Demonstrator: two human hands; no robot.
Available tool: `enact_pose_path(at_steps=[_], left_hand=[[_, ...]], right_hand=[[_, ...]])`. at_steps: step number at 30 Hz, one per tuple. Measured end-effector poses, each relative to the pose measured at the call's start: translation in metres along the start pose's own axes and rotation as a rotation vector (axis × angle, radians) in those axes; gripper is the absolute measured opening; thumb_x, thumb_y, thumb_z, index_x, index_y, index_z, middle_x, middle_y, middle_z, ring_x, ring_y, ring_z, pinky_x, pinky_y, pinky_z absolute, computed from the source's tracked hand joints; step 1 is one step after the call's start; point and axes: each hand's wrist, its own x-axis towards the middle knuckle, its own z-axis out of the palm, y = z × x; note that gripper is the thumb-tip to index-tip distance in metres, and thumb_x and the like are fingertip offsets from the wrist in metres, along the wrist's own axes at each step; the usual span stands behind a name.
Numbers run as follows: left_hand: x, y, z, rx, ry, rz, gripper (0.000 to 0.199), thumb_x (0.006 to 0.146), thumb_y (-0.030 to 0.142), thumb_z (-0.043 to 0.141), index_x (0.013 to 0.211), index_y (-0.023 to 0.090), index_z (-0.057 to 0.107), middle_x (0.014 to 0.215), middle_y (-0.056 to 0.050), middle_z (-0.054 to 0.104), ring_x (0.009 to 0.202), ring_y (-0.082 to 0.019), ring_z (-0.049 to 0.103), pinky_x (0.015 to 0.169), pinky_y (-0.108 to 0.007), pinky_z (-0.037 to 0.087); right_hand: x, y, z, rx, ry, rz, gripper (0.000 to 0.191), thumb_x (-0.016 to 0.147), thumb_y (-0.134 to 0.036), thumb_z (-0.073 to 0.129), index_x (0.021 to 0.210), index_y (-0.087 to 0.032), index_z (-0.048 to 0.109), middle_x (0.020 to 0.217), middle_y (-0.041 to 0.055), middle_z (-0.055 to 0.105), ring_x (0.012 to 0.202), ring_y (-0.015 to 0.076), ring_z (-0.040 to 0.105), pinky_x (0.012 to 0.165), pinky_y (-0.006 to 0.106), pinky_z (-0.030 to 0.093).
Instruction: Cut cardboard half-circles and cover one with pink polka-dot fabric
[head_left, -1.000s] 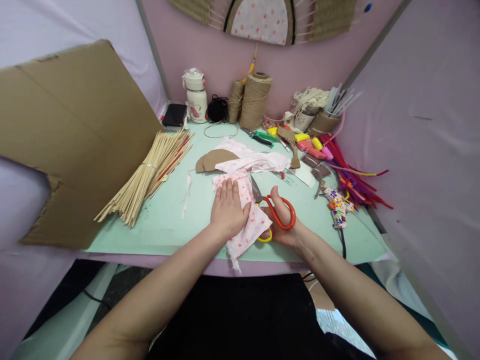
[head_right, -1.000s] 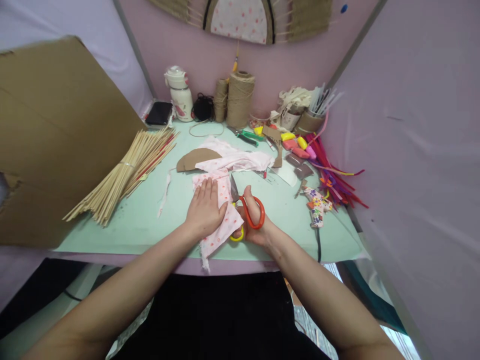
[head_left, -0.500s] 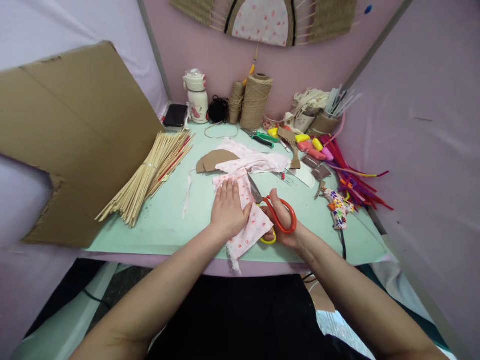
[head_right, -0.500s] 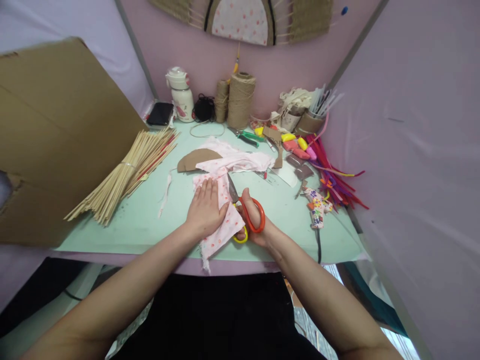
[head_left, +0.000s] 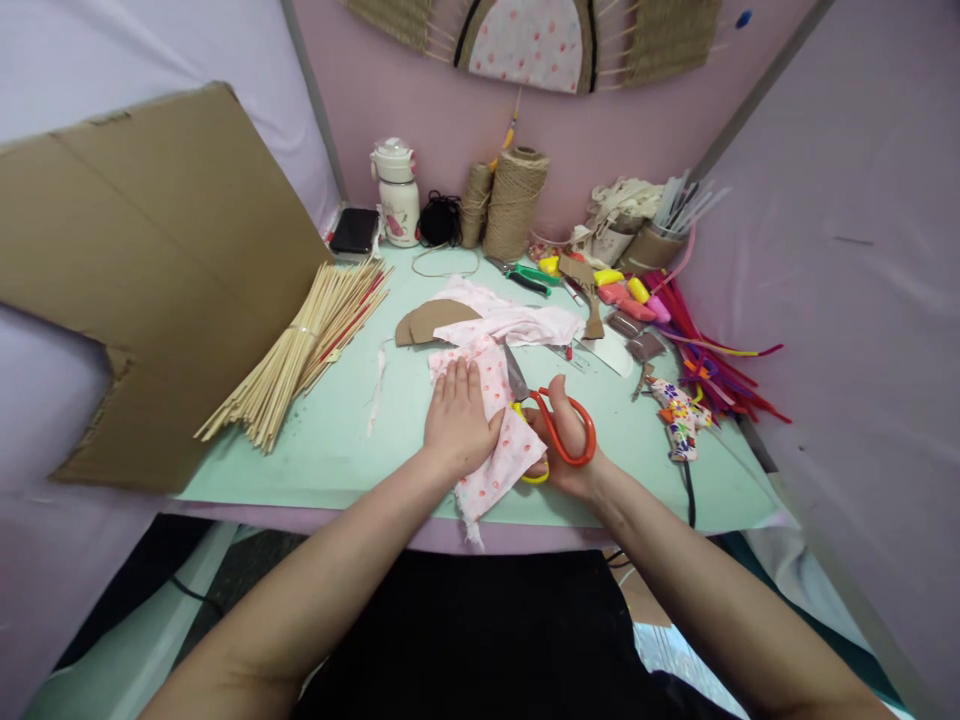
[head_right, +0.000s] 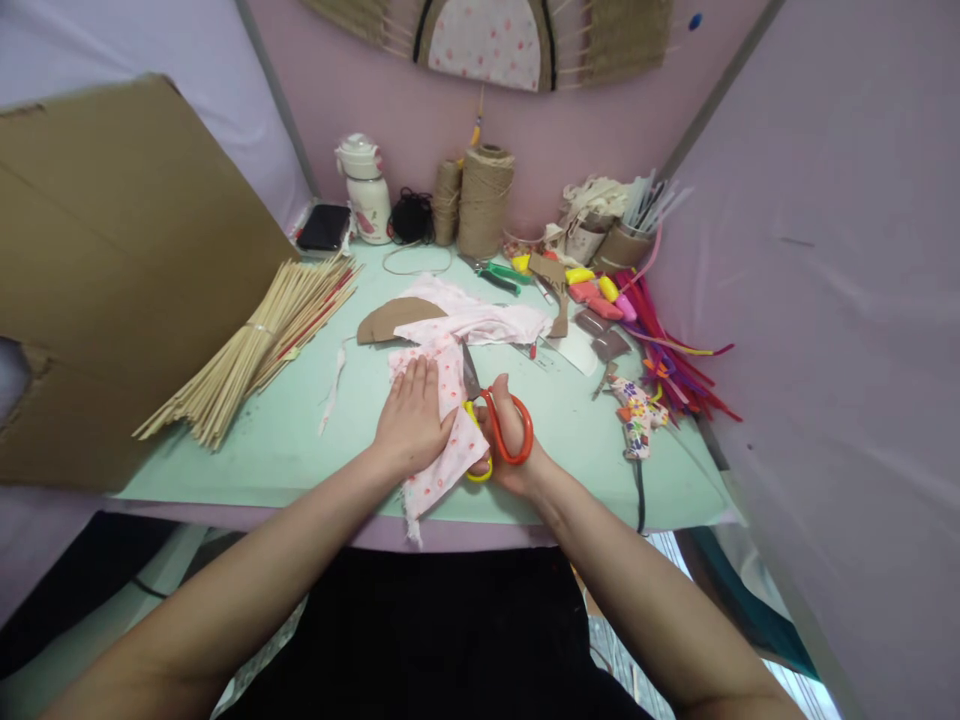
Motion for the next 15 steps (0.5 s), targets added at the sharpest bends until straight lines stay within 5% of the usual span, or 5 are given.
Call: enact_pose_path(at_steps=[4, 9, 15], left_hand=[[-0.001, 0.001, -0.001, -0.009, 0.001, -0.001, 0.075, 0.093, 0.048, 0.033, 0.149, -0.001, 0.024, 0.158, -0.023, 0.022, 0.148, -0.031, 0.018, 0.119, -0.045, 0.018], [-0.001, 0.001, -0.002, -0.013, -0.003, -0.008, 0.077, 0.093, 0.052, 0.034, 0.148, -0.002, 0.026, 0.158, -0.024, 0.021, 0.148, -0.032, 0.018, 0.119, -0.046, 0.017], [-0.001, 0.001, -0.003, 0.006, -0.019, -0.004, 0.076, 0.093, 0.05, 0.033, 0.148, -0.003, 0.025, 0.158, -0.024, 0.021, 0.148, -0.032, 0.018, 0.12, -0.045, 0.016]], right_hand=[[0.002, 0.008, 0.003, -0.062, 0.118, -0.116, 0.07, 0.068, -0.088, 0.047, 0.05, -0.021, 0.039, 0.031, -0.0078, 0.03, 0.025, 0.0034, 0.02, 0.027, 0.016, 0.014], [0.001, 0.003, -0.005, -0.168, 0.123, -0.07, 0.07, 0.072, -0.085, 0.047, 0.047, -0.02, 0.041, 0.028, -0.0072, 0.029, 0.024, 0.0027, 0.018, 0.026, 0.016, 0.012], [0.0, -0.016, -0.009, -0.191, -0.039, 0.086, 0.078, 0.072, -0.092, 0.023, 0.051, -0.02, 0.046, 0.032, -0.0018, 0.039, 0.028, 0.008, 0.032, 0.032, 0.021, 0.023]])
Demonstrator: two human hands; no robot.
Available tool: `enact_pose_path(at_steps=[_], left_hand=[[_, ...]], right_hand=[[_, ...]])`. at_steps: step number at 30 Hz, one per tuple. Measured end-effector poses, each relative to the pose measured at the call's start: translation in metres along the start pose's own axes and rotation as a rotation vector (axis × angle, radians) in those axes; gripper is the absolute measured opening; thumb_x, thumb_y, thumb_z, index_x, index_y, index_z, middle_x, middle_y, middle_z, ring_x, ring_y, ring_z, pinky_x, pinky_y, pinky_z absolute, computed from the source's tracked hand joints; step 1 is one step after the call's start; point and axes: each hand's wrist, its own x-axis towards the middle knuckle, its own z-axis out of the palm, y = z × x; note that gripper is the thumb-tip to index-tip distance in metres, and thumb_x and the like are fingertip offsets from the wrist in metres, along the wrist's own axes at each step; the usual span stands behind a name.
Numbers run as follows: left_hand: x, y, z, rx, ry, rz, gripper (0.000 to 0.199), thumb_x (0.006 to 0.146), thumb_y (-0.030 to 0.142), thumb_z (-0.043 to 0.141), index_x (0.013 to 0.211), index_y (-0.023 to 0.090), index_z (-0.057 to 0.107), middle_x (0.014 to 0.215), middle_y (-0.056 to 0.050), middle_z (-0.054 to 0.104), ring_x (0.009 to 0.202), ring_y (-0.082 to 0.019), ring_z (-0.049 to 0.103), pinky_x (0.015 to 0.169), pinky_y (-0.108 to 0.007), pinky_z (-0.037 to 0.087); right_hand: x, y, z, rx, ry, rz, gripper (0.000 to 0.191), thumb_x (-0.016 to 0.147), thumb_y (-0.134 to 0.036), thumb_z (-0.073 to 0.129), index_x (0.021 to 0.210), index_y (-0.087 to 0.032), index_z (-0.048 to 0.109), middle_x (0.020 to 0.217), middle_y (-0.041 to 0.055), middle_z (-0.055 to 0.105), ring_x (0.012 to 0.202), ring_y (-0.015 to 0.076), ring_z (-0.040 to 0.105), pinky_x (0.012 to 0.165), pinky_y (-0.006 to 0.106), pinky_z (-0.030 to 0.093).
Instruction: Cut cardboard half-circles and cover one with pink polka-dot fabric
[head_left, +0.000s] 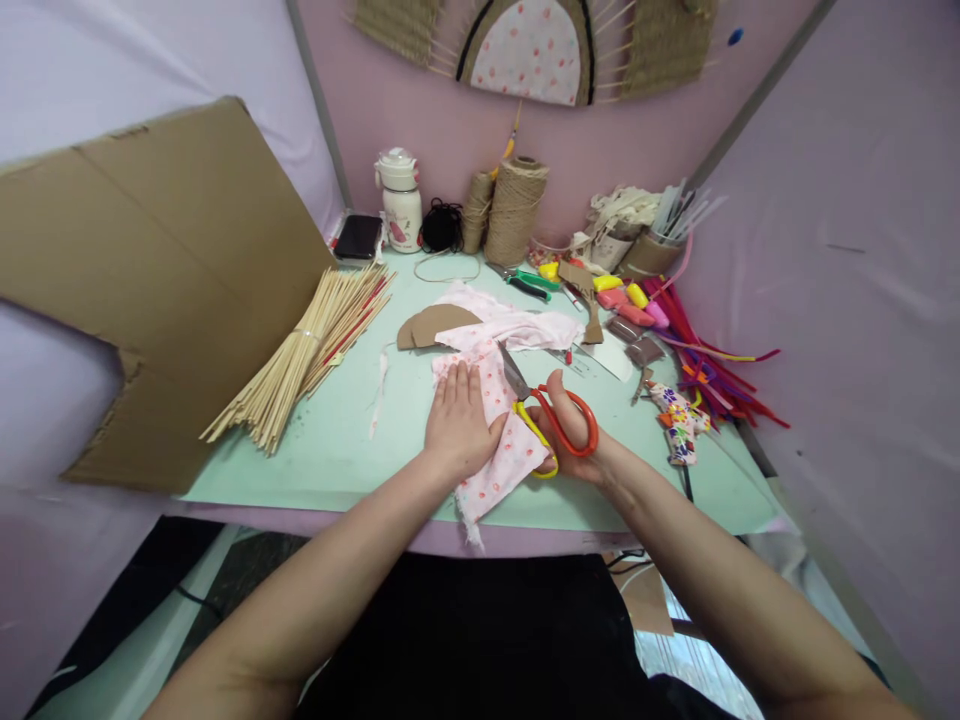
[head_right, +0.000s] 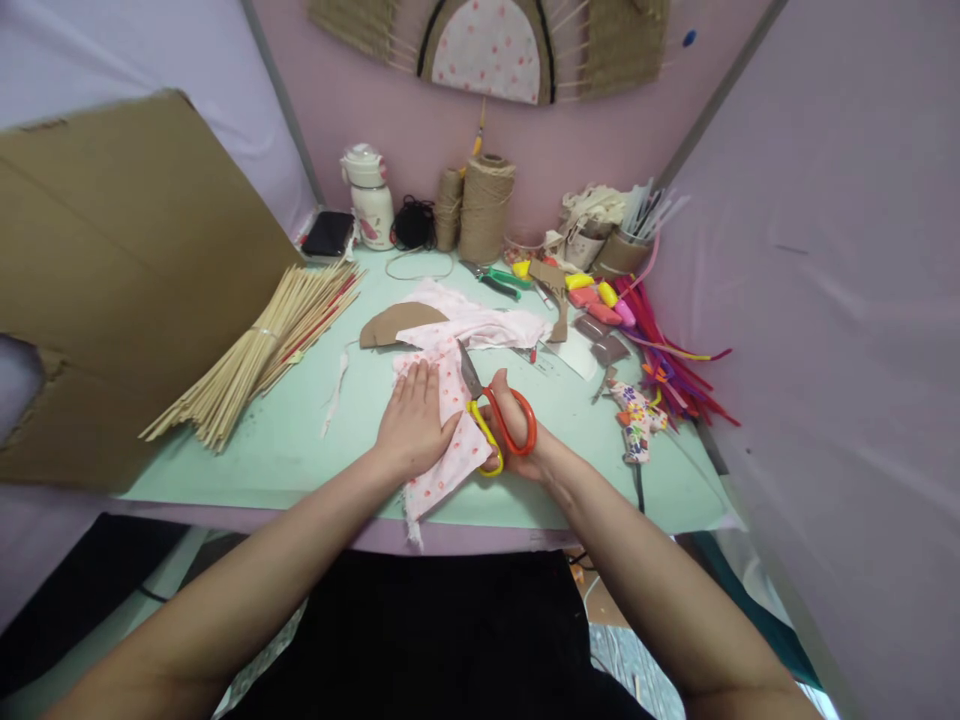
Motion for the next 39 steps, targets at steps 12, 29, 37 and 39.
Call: enact_pose_path(at_steps=[12, 29, 37, 39], left_hand=[[0.002, 0.0, 0.0, -0.018, -0.013, -0.012, 0.075, 0.094, 0.047, 0.033, 0.149, -0.003, 0.025, 0.158, -0.023, 0.019, 0.148, -0.031, 0.015, 0.12, -0.044, 0.015], [0.001, 0.0, 0.001, -0.022, -0.004, -0.006, 0.073, 0.094, 0.046, 0.034, 0.148, -0.003, 0.028, 0.157, -0.024, 0.021, 0.147, -0.032, 0.018, 0.12, -0.044, 0.014], [0.001, -0.001, 0.001, -0.056, -0.024, -0.012, 0.078, 0.093, 0.051, 0.034, 0.149, -0.003, 0.024, 0.158, -0.023, 0.019, 0.148, -0.032, 0.015, 0.12, -0.044, 0.012], [0.001, -0.001, 0.0, -0.066, -0.037, -0.022, 0.079, 0.092, 0.052, 0.034, 0.149, -0.001, 0.024, 0.159, -0.022, 0.018, 0.149, -0.031, 0.013, 0.121, -0.043, 0.01]], right_hand=[[0.016, -0.02, -0.004, -0.017, 0.156, 0.048, 0.077, 0.073, -0.091, 0.022, 0.063, -0.019, 0.047, 0.042, -0.0054, 0.039, 0.03, 0.0055, 0.029, 0.031, 0.019, 0.024], [0.028, -0.029, -0.004, -0.051, 0.141, 0.014, 0.072, 0.078, -0.086, 0.027, 0.058, -0.019, 0.043, 0.042, -0.0073, 0.034, 0.031, 0.003, 0.023, 0.028, 0.015, 0.021], [0.031, -0.037, -0.01, -0.213, 0.244, -0.129, 0.067, 0.079, -0.084, 0.034, 0.057, -0.021, 0.037, 0.043, -0.0089, 0.029, 0.032, 0.0032, 0.018, 0.029, 0.016, 0.015], [0.027, -0.045, -0.015, -0.321, 0.324, -0.257, 0.067, 0.076, -0.087, 0.031, 0.06, -0.022, 0.038, 0.045, -0.0088, 0.029, 0.033, 0.0046, 0.019, 0.032, 0.018, 0.017]])
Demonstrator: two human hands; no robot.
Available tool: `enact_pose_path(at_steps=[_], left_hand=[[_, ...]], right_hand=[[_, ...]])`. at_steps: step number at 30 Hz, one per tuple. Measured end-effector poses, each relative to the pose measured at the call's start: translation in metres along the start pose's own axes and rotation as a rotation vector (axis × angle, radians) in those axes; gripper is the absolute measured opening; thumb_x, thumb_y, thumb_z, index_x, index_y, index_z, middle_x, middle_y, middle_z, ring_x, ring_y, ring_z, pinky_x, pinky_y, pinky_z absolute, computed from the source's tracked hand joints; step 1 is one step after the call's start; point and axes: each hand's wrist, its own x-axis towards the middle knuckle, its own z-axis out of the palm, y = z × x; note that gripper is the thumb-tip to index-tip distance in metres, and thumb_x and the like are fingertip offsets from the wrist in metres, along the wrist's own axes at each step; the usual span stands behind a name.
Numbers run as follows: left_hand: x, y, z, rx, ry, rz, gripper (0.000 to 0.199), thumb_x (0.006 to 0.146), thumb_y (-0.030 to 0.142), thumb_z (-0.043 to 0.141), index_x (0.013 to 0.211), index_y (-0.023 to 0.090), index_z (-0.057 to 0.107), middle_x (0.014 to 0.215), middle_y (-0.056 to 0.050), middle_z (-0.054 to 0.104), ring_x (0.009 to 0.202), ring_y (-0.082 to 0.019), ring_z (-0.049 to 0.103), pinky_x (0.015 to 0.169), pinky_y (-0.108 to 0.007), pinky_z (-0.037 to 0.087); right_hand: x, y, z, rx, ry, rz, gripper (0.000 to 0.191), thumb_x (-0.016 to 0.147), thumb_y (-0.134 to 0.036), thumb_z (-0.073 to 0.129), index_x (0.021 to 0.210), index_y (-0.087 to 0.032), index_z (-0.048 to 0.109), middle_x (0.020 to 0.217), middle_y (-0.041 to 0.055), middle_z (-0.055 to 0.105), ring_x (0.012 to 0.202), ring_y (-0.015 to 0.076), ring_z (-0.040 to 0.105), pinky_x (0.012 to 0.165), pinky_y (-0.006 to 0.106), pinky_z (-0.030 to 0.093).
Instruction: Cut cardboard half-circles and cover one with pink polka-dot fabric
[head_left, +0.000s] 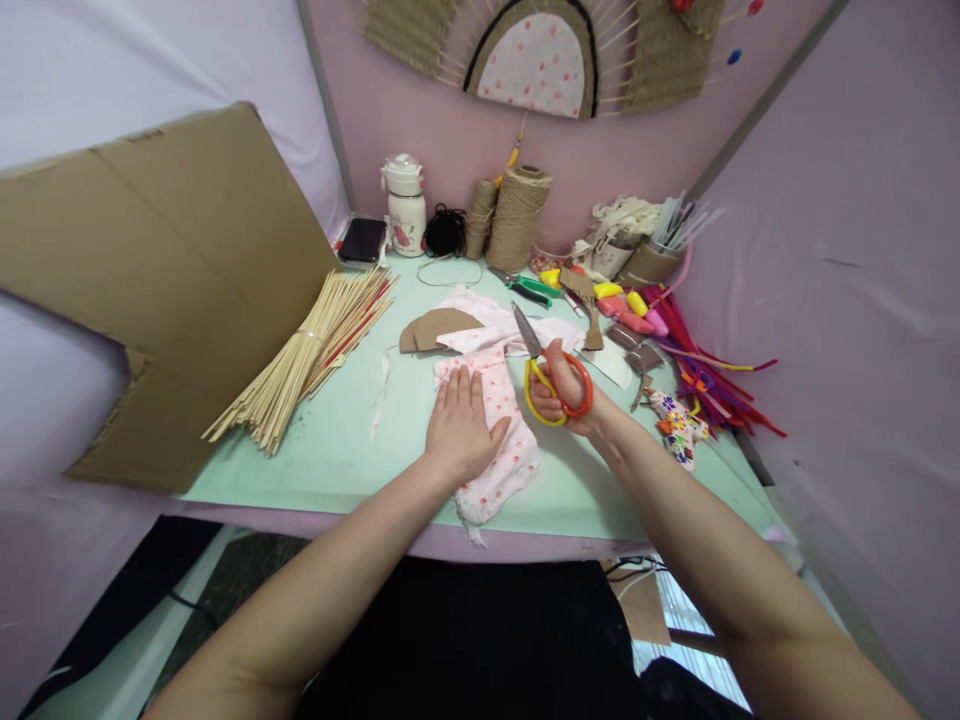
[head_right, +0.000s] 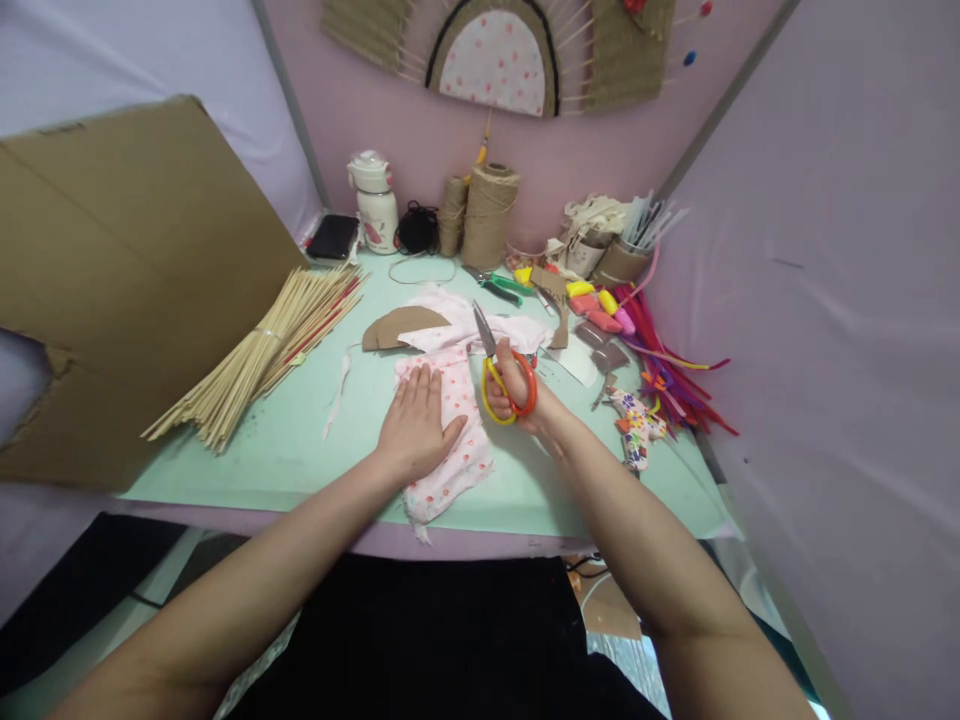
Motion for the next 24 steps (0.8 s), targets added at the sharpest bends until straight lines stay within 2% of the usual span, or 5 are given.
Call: enact_pose_path(at_steps=[3, 6, 11, 18, 24], left_hand=[[-0.001, 0.0, 0.0, -0.031, -0.009, -0.009, 0.082, 0.091, 0.056, 0.034, 0.15, -0.001, 0.023, 0.16, -0.021, 0.016, 0.149, -0.031, 0.012, 0.121, -0.043, 0.009], [-0.002, 0.0, 0.0, -0.091, -0.011, -0.006, 0.087, 0.089, 0.06, 0.038, 0.149, -0.002, 0.023, 0.16, -0.022, 0.015, 0.149, -0.033, 0.011, 0.121, -0.045, 0.01], [0.005, -0.015, -0.021, -0.254, 0.064, -0.022, 0.071, 0.089, 0.047, 0.048, 0.144, 0.004, 0.036, 0.15, -0.021, 0.04, 0.139, -0.031, 0.037, 0.114, -0.043, 0.029], [0.042, -0.062, -0.065, -0.107, 0.045, -0.172, 0.033, 0.082, 0.034, 0.059, 0.11, 0.018, 0.064, 0.116, -0.015, 0.063, 0.114, -0.035, 0.055, 0.096, -0.049, 0.042], [0.049, -0.065, -0.051, -0.187, 0.057, -0.176, 0.012, 0.076, 0.022, 0.062, 0.088, 0.019, 0.065, 0.106, -0.013, 0.063, 0.11, -0.034, 0.055, 0.093, -0.047, 0.041]], right_hand=[[0.0, -0.007, -0.022, -0.433, 0.234, -0.159, 0.062, 0.077, -0.083, 0.039, 0.066, -0.023, 0.044, 0.049, -0.0046, 0.041, 0.039, 0.0104, 0.037, 0.039, 0.023, 0.029], [-0.002, -0.002, -0.046, -1.061, 0.546, -0.112, 0.049, 0.077, -0.068, 0.059, 0.082, -0.019, 0.055, 0.071, 0.0075, 0.063, 0.066, 0.0226, 0.06, 0.056, 0.029, 0.039], [-0.01, 0.021, -0.064, -1.397, 0.667, 0.067, 0.039, 0.092, -0.04, 0.049, 0.11, -0.006, 0.056, 0.095, 0.0226, 0.068, 0.089, 0.0327, 0.066, 0.068, 0.035, 0.043], [-0.023, 0.013, -0.047, -1.53, 0.669, -0.129, 0.032, 0.089, -0.03, 0.055, 0.106, -0.005, 0.063, 0.108, 0.0256, 0.063, 0.104, 0.0355, 0.06, 0.087, 0.041, 0.043], [-0.01, 0.005, -0.011, -1.042, 0.25, -0.395, 0.026, 0.086, -0.034, 0.061, 0.106, -0.019, 0.065, 0.106, 0.0109, 0.069, 0.092, 0.0241, 0.063, 0.084, 0.036, 0.047]])
